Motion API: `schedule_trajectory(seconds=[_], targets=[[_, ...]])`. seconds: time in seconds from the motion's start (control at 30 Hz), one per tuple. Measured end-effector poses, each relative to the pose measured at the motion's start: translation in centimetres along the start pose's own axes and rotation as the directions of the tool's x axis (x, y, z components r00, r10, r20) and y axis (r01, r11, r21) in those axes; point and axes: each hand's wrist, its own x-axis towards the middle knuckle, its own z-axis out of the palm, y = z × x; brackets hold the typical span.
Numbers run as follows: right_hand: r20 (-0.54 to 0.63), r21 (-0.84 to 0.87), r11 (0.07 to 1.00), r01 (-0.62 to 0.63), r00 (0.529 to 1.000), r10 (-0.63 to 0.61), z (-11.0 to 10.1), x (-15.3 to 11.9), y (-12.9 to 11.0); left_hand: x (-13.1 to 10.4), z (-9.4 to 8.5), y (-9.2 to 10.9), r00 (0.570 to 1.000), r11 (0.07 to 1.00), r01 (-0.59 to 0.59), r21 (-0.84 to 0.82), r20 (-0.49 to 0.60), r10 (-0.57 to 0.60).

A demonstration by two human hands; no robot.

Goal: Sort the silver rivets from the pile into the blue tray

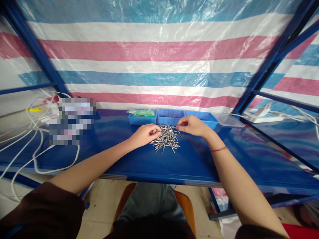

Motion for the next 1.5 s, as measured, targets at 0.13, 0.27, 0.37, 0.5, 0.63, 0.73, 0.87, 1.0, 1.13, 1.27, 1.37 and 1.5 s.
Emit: schedule_trajectory(seconds=[0.13,0.27,0.37,0.5,0.63,0.73,0.87,1.0,1.13,1.27,1.37,1.5], targets=[[0.311,0.053,0.998,-0.043,0.950,0.024,0.6,-0.5,0.0,0.0,0.0,0.0,1.000,1.000,0.004,0.000,0.009,-0.004],[0.358,0.094,0.995,-0.023,0.934,-0.012,1.4,-0.3,-0.3,0.0,0.0,-0.1,1.000,1.000,-0.001,0.001,0.010,0.001],[0.396,0.123,0.992,-0.019,0.918,-0.032,1.6,-0.3,-0.8,0.0,0.0,0.0,1.000,1.000,-0.007,-0.002,0.018,0.007],[0.369,0.067,0.995,-0.073,0.928,0.043,2.0,-0.3,-1.5,0.0,0.0,0.2,1.000,1.000,0.001,-0.011,0.030,-0.001],[0.257,-0.059,0.997,-0.052,0.964,0.066,2.3,-0.1,-1.4,0.0,-0.1,0.3,0.999,1.000,0.009,-0.011,0.036,-0.008],[0.107,-0.105,0.994,0.011,0.994,0.000,2.0,-0.1,-1.3,0.0,-0.1,0.4,0.999,1.000,0.011,-0.009,0.033,-0.011],[-0.028,-0.001,0.993,0.121,0.992,-0.121,1.7,-0.4,-2.5,-0.1,0.0,0.4,1.000,1.000,0.004,-0.021,0.006,-0.004],[-0.055,0.213,0.951,0.223,0.975,-0.217,2.4,-0.5,-4.5,0.0,0.0,0.5,1.000,1.000,0.002,-0.027,-0.001,-0.002],[-0.101,0.323,0.924,0.204,0.978,-0.181,3.4,-0.4,-5.4,0.1,-0.1,0.7,0.999,1.000,-0.021,0.008,0.034,0.020],[-0.153,0.331,0.921,0.206,0.975,-0.164,3.6,-0.5,-5.3,0.0,-0.2,1.0,0.999,0.999,-0.033,-0.038,0.015,0.033],[-0.200,0.370,0.901,0.226,0.966,-0.161,3.7,-0.4,-5.3,0.0,-0.1,1.0,0.999,0.995,-0.045,-0.086,-0.020,0.043],[-0.280,0.483,0.849,0.215,0.956,-0.083,4.1,-0.1,-5.6,0.2,0.0,0.7,0.996,0.989,-0.020,-0.148,-0.091,0.007]])
